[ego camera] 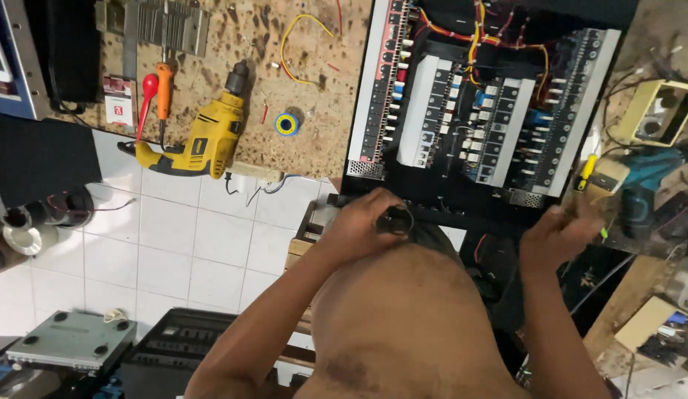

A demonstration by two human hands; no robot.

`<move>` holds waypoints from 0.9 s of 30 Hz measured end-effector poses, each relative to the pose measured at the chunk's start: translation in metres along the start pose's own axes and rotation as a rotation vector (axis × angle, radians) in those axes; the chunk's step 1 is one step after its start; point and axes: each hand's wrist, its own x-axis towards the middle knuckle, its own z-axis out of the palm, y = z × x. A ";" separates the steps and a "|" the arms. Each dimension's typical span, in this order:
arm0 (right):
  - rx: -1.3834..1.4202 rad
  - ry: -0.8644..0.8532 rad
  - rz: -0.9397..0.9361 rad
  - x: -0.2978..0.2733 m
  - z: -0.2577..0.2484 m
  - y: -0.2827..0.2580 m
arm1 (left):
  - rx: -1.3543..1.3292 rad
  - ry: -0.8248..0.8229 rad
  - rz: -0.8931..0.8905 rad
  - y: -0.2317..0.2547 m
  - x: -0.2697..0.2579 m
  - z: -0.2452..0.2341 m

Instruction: The person uses a yellow screwdriver to tighten screws on the front panel of a black electronic device. They then plug a white power adapter into the device and continue to adjust internal components and wires with their hands.

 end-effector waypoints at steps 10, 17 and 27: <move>0.322 -0.925 -0.158 -0.005 0.068 -0.108 | -0.158 0.048 -0.030 -0.016 -0.015 -0.010; 0.568 -1.080 -0.108 0.006 0.090 -0.125 | -0.210 0.073 -0.110 -0.011 -0.021 -0.001; 0.292 -1.340 -0.382 0.053 0.076 -0.161 | -0.129 0.080 -0.226 0.008 -0.023 0.013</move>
